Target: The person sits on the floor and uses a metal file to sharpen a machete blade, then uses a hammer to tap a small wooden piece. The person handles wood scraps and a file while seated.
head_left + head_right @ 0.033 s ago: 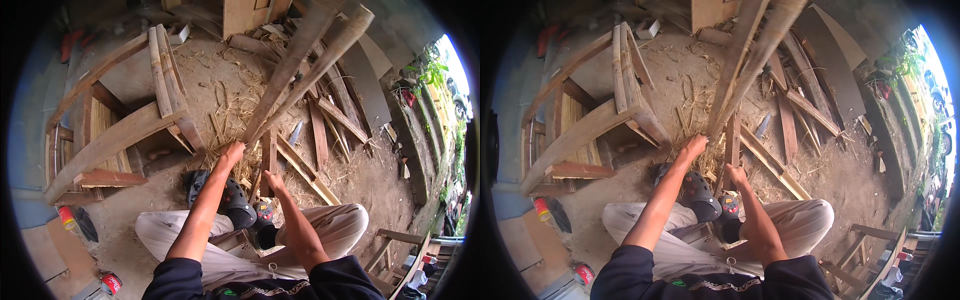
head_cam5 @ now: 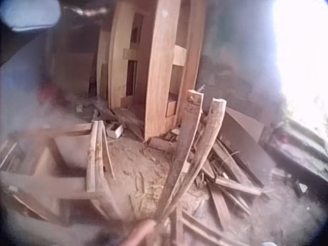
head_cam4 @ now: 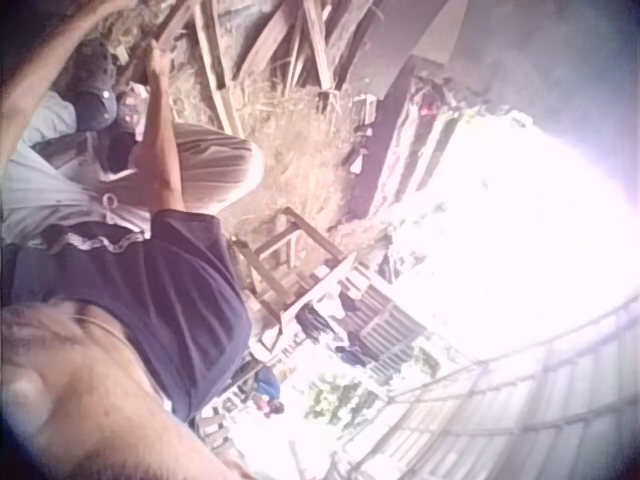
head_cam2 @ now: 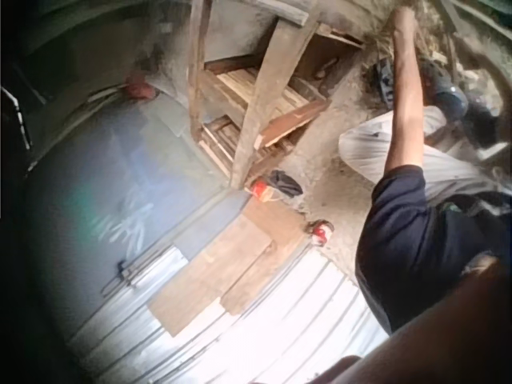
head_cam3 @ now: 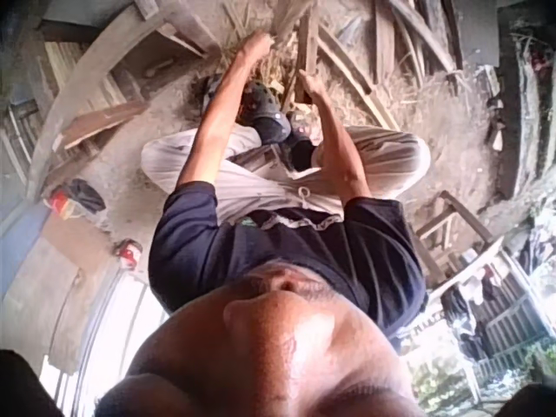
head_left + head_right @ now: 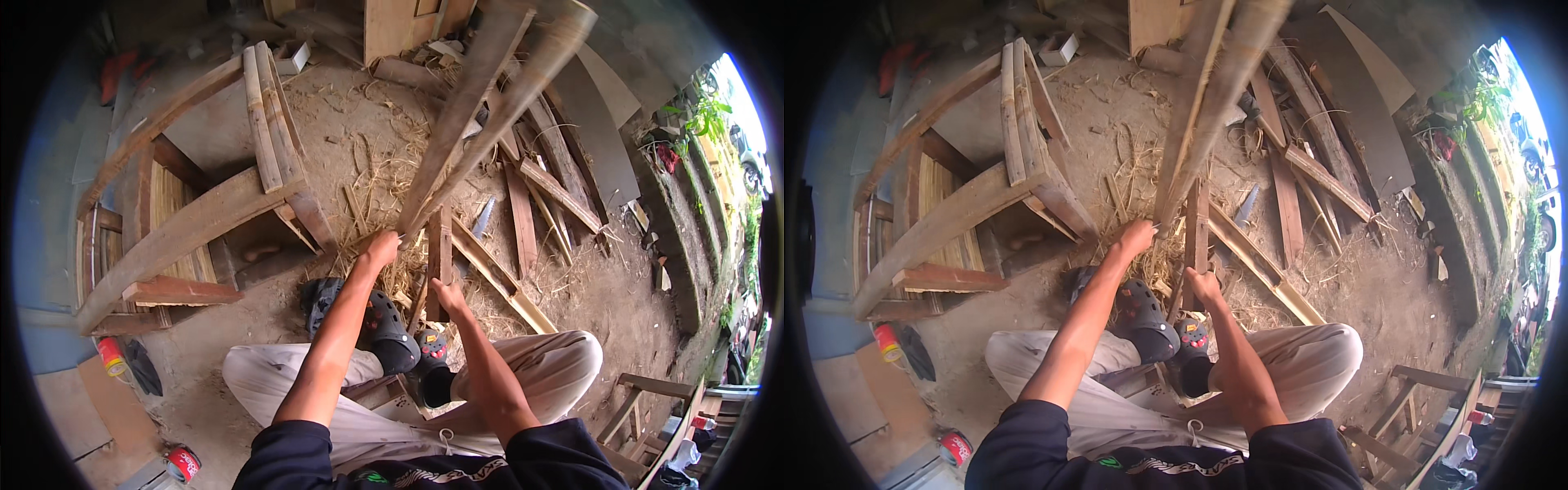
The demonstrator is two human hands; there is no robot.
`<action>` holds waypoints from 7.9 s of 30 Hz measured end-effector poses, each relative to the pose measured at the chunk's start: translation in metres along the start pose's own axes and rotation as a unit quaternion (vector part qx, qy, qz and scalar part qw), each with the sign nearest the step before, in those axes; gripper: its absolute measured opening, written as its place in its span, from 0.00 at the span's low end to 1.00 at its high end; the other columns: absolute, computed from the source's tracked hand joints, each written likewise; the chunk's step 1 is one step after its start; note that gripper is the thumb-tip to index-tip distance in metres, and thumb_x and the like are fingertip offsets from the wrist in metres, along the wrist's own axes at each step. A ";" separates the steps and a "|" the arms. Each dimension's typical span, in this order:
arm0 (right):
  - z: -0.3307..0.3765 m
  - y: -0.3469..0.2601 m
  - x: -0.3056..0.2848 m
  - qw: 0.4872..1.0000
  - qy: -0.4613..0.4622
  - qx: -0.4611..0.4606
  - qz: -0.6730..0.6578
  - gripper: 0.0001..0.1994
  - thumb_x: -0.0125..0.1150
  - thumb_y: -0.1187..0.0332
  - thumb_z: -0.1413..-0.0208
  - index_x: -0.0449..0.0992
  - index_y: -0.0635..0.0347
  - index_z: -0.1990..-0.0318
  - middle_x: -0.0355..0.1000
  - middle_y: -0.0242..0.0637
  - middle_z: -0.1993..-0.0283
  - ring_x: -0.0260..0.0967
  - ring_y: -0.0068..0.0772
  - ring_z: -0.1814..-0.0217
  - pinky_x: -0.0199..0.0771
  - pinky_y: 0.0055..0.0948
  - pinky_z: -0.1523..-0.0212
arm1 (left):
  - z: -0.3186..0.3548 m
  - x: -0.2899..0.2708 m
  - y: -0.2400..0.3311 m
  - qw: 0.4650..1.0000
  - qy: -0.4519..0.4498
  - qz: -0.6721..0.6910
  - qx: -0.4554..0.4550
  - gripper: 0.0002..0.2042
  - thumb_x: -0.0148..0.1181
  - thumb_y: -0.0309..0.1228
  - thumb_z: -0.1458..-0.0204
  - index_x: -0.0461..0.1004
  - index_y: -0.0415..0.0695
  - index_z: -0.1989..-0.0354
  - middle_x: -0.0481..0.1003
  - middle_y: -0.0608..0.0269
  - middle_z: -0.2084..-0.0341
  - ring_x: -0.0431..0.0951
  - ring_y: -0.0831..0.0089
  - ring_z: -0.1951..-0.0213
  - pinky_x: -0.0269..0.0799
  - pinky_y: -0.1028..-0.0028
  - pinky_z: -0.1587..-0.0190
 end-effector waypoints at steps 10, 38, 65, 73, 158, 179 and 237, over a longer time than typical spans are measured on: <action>0.003 -0.015 0.022 0.997 0.032 -0.054 0.055 0.25 0.60 0.52 0.52 0.78 0.74 0.71 0.76 0.48 0.75 0.76 0.37 0.69 0.74 0.35 0.66 | 0.042 -0.198 0.093 0.554 0.371 0.668 0.331 0.48 0.29 0.72 0.47 0.56 0.38 0.35 0.69 0.51 0.45 0.67 0.65 0.42 0.56 0.66 0.37; 0.165 -0.305 -0.038 0.846 -0.093 -0.513 -0.110 0.20 0.69 0.56 0.48 0.71 0.64 0.61 0.72 0.30 0.68 0.66 0.17 0.68 0.67 0.22 0.66 | 0.075 -0.255 0.151 0.675 0.505 0.459 0.281 0.24 0.62 0.50 0.47 0.72 0.36 0.68 0.70 0.69 0.80 0.67 0.80 0.76 0.64 0.75 0.73; 0.006 -0.055 -0.034 0.904 0.310 -0.233 0.181 0.45 0.62 0.45 0.48 0.52 0.75 0.36 0.61 0.64 0.42 0.61 0.58 0.41 0.66 0.47 0.42 | 0.054 -0.274 0.136 0.685 0.588 0.391 0.179 0.27 0.53 0.54 0.42 0.75 0.35 0.64 0.75 0.63 0.74 0.71 0.76 0.68 0.67 0.73 0.62; -0.018 0.114 -0.021 0.928 0.163 -0.023 0.336 0.46 0.69 0.54 0.58 0.50 0.74 0.38 0.56 0.66 0.39 0.58 0.63 0.37 0.64 0.52 0.42 | 0.057 -0.279 0.157 0.715 0.532 0.418 0.177 0.27 0.68 0.53 0.53 0.76 0.35 0.62 0.78 0.60 0.71 0.77 0.76 0.66 0.71 0.76 0.59; 0.054 -0.078 0.005 0.962 0.149 -0.219 -0.061 0.15 0.58 0.66 0.54 0.76 0.69 0.61 0.75 0.46 0.72 0.74 0.38 0.70 0.73 0.36 0.65 | -0.014 -0.303 0.145 0.640 0.224 0.654 0.336 0.34 0.34 0.62 0.40 0.72 0.44 0.50 0.77 0.61 0.63 0.76 0.75 0.61 0.73 0.71 0.59; 0.041 -0.037 0.029 0.906 0.192 -0.329 -0.183 0.15 0.57 0.64 0.49 0.73 0.67 0.60 0.73 0.38 0.69 0.71 0.29 0.70 0.73 0.33 0.69 | 0.010 -0.309 0.118 0.635 0.018 0.699 0.328 0.20 0.48 0.53 0.47 0.56 0.53 0.82 0.53 0.75 0.90 0.52 0.81 0.85 0.48 0.78 0.81; 0.042 -0.010 -0.007 0.888 0.095 -0.268 0.362 0.23 0.68 0.55 0.60 0.75 0.67 0.64 0.75 0.53 0.69 0.75 0.55 0.64 0.77 0.43 0.58 | -0.038 -0.306 0.142 0.675 0.184 0.643 0.313 0.31 0.32 0.62 0.40 0.71 0.47 0.67 0.70 0.66 0.83 0.71 0.75 0.81 0.69 0.74 0.74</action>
Point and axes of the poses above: each hand's wrist, its own z-axis away from the middle knuckle, its own x-axis out of the palm, y = z × x, the point moved 1 cm from there along -z, towards the middle knuckle
